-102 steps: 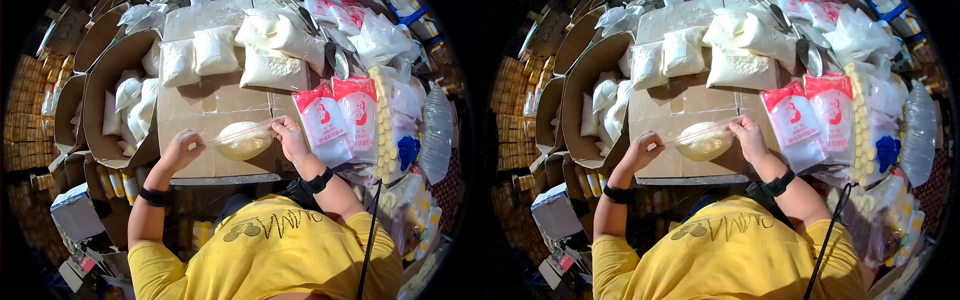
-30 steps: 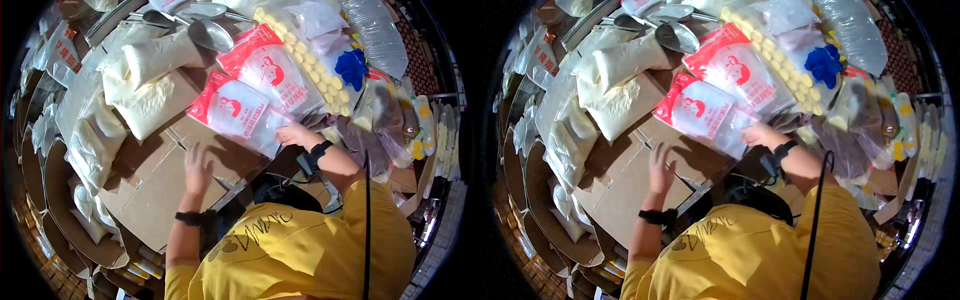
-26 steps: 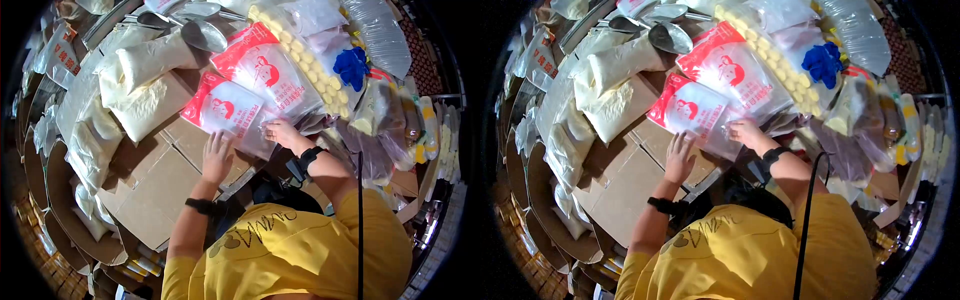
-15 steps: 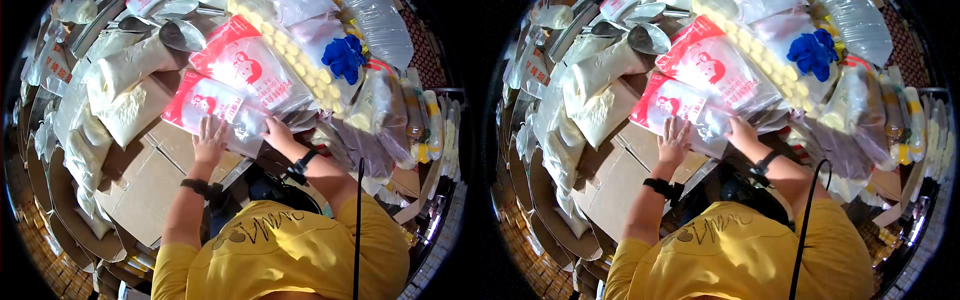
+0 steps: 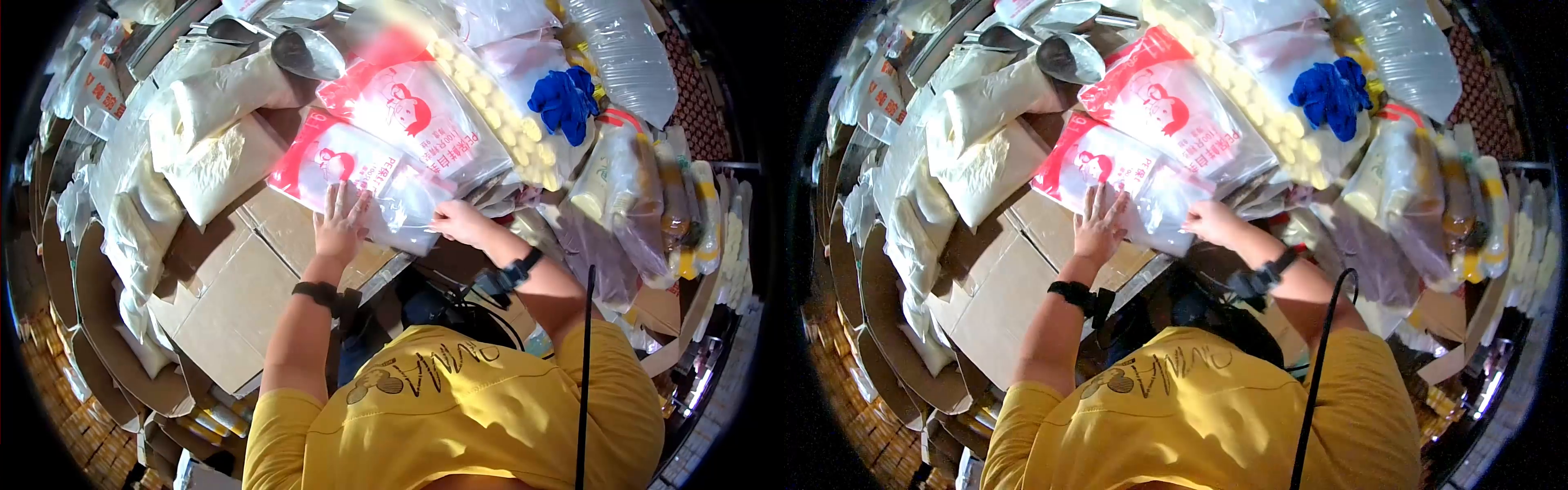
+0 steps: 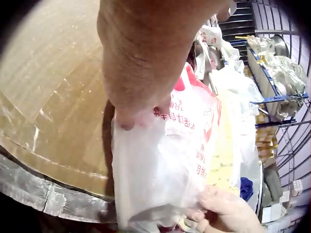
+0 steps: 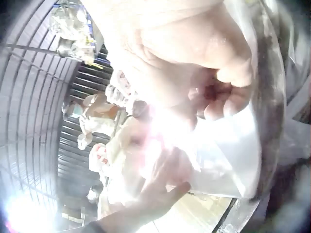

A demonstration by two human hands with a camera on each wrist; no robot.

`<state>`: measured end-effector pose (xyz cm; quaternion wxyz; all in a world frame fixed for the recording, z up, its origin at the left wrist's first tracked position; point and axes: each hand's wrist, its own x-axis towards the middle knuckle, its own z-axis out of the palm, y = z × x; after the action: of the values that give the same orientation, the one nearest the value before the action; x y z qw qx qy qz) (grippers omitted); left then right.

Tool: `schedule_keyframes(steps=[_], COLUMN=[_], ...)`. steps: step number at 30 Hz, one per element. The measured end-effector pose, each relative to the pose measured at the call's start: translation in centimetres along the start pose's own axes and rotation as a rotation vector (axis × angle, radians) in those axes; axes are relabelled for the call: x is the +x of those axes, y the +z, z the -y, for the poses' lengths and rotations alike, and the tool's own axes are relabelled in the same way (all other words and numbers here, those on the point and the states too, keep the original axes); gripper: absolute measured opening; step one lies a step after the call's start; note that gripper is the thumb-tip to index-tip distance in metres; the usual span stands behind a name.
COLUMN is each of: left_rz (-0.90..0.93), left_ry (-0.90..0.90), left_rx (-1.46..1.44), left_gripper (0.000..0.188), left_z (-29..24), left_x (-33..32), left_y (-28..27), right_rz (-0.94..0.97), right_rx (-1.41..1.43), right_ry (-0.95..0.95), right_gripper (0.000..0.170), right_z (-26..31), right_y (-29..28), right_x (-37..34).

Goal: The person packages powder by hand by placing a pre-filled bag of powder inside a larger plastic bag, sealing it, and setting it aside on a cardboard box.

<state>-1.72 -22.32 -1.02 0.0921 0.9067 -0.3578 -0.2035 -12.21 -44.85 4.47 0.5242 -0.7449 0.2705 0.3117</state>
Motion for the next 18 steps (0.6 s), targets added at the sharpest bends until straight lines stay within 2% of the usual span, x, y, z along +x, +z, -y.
schedule_keyframes(steps=[1, 3, 4, 6, 7, 8, 10, 11, 12, 13, 14, 15, 16, 18], left_rz=[-0.012, -0.036, -0.027, -0.008, -0.023, -0.038, -0.073, -0.126, 0.065, 0.062, 0.056, 0.033, 0.045, 0.036], left_ry=[-0.008, -0.024, -0.047, -0.078, -0.064, -0.034, 0.024, 0.250, 0.207, 0.257, 0.308, 0.335, 0.418, 0.418], left_rx=[-0.006, -0.024, -0.026, -0.025, -0.009, -0.112, -0.301, -0.777, -1.203, -1.444, -1.684, -1.813, -2.006, -1.951], left_gripper=[0.075, 0.074, 0.073, 0.071, 0.069, 0.070, 0.071, 0.076, 0.088, 0.094, 0.100, 0.107, 0.104, 0.093], left_z=[0.0, -0.3, -0.4, -0.6, -0.7, -0.9, -0.5, -0.5, -0.9, -1.4, -1.7, -1.7, -1.9, -2.2], left_x=[0.1, 0.2, 0.4, 0.6, 0.4, 0.0, -0.7, -1.5, -3.2, -4.4, -5.4, -5.9, -6.4, -7.5], left_y=[0.0, 0.3, 0.4, 0.4, 0.2, -0.3, -1.9, -4.1, -6.1, -8.1, -9.4, -10.3, -11.5, -13.5], right_rz=[0.008, 0.042, -0.002, -0.244, -0.229, -0.227, -0.351, -0.412, -0.194, -0.195, -0.167, -0.062, -0.085, 0.005], right_rx=[0.122, 0.302, 0.379, 0.501, 0.614, 0.508, 0.011, -0.044, -0.010, -0.270, -0.347, -0.380, -0.383, -0.432], right_ry=[-0.057, -0.231, -0.202, -0.558, -0.723, -0.749, -0.789, -0.824, -0.752, -1.074, -1.129, -1.054, -1.227, -1.116], right_gripper=[0.015, 0.006, 0.004, 0.012, 0.017, 0.019, 0.022, 0.019, 0.014, 0.014, 0.015, 0.016, 0.015, 0.013], right_z=[0.7, 2.0, 4.1, 3.9, 5.8, 6.9, 9.2, 10.0, 9.2, 12.0, 12.3, 13.2, 13.3, 13.8], right_y=[-0.8, -3.5, -5.2, -7.3, -7.9, -8.5, -7.1, -5.1, -4.0, -2.4, -0.8, 0.9, 2.9, 6.0], right_x=[-2.0, -6.4, -9.6, -13.0, -14.8, -15.8, -16.2, -15.5, -14.2, -13.2, -12.0, -11.7, -10.2, -8.7])
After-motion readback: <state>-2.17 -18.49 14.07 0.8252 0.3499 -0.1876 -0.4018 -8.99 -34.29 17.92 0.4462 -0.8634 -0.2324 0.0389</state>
